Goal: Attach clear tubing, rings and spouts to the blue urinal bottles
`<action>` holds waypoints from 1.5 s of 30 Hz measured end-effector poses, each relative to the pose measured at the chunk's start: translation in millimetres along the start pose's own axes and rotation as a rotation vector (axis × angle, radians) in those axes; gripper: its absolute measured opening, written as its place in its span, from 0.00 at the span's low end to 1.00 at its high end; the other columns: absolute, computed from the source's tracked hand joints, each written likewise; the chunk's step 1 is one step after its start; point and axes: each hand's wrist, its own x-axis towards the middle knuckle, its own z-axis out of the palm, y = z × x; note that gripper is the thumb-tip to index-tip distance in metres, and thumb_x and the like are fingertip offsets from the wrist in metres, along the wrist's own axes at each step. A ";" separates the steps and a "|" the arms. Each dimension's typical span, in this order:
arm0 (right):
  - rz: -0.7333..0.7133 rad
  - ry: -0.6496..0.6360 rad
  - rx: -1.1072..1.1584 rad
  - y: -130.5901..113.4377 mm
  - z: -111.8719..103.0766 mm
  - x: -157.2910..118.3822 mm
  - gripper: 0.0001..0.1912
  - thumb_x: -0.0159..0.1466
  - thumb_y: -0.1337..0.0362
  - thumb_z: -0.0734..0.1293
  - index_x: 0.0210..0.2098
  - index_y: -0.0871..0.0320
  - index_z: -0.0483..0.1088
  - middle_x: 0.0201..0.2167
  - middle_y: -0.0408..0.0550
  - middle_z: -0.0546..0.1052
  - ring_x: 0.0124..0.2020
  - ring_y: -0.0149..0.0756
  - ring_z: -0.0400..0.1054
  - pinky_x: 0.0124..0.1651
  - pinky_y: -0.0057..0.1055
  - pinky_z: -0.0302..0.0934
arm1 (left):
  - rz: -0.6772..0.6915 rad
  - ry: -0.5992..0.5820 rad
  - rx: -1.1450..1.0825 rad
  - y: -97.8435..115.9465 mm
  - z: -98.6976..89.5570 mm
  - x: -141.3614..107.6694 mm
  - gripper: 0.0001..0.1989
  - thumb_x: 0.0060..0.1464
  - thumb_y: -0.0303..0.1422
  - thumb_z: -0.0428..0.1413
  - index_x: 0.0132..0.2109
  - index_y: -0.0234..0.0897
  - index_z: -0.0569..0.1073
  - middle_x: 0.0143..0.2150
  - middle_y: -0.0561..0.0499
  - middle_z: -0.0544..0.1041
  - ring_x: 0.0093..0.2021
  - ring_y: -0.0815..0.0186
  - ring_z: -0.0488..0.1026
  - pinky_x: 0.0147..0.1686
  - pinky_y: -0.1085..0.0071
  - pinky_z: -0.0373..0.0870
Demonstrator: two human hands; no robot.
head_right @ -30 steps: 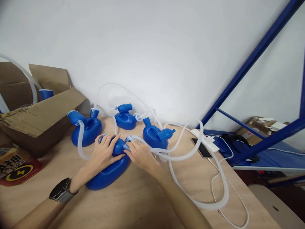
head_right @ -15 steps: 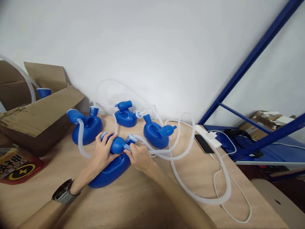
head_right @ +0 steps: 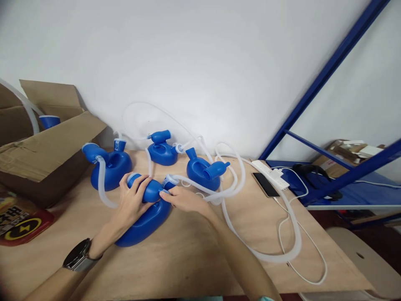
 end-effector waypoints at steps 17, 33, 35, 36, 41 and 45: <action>-0.060 0.599 0.668 46.2 96.0 -30.2 0.29 0.74 0.40 0.58 0.67 0.46 0.68 0.64 0.50 0.73 0.60 0.46 0.71 0.65 0.46 0.63 | 0.004 0.119 0.009 0.3 0.4 6.1 0.33 0.56 0.41 0.66 0.63 0.32 0.66 0.60 0.34 0.73 0.61 0.35 0.60 0.62 0.33 0.60; -0.102 0.636 0.895 34.9 101.3 -8.7 0.28 0.69 0.37 0.64 0.41 0.55 0.78 0.38 0.50 0.80 0.42 0.43 0.75 0.44 0.36 0.68 | 0.013 0.128 0.016 -0.5 1.7 5.2 0.33 0.57 0.41 0.66 0.64 0.32 0.65 0.61 0.34 0.72 0.60 0.35 0.60 0.63 0.35 0.60; -0.100 0.650 0.886 29.9 101.4 -6.5 0.27 0.70 0.37 0.63 0.39 0.55 0.76 0.36 0.49 0.79 0.40 0.41 0.74 0.44 0.35 0.67 | 0.011 0.128 0.019 -0.7 1.9 5.1 0.34 0.57 0.42 0.66 0.64 0.32 0.65 0.61 0.34 0.72 0.61 0.34 0.59 0.63 0.35 0.60; -0.105 0.659 0.878 27.6 101.8 -5.3 0.27 0.70 0.38 0.63 0.39 0.55 0.75 0.35 0.48 0.78 0.39 0.40 0.73 0.44 0.35 0.67 | 0.009 0.126 0.018 -0.6 1.8 5.0 0.34 0.57 0.42 0.66 0.64 0.31 0.65 0.61 0.34 0.72 0.61 0.34 0.59 0.63 0.35 0.60; -0.090 0.698 0.843 20.6 102.9 -1.7 0.26 0.71 0.39 0.62 0.34 0.56 0.72 0.30 0.46 0.74 0.32 0.36 0.69 0.39 0.33 0.65 | -0.005 0.123 0.011 1.6 0.4 5.4 0.33 0.58 0.42 0.65 0.63 0.29 0.66 0.61 0.32 0.72 0.62 0.34 0.58 0.62 0.35 0.61; -0.047 0.711 0.838 16.2 99.3 1.1 0.27 0.70 0.40 0.63 0.30 0.56 0.72 0.26 0.45 0.74 0.29 0.35 0.68 0.36 0.33 0.64 | -0.023 0.114 0.004 1.2 1.5 5.0 0.34 0.58 0.42 0.65 0.64 0.28 0.66 0.61 0.31 0.72 0.63 0.33 0.56 0.62 0.34 0.60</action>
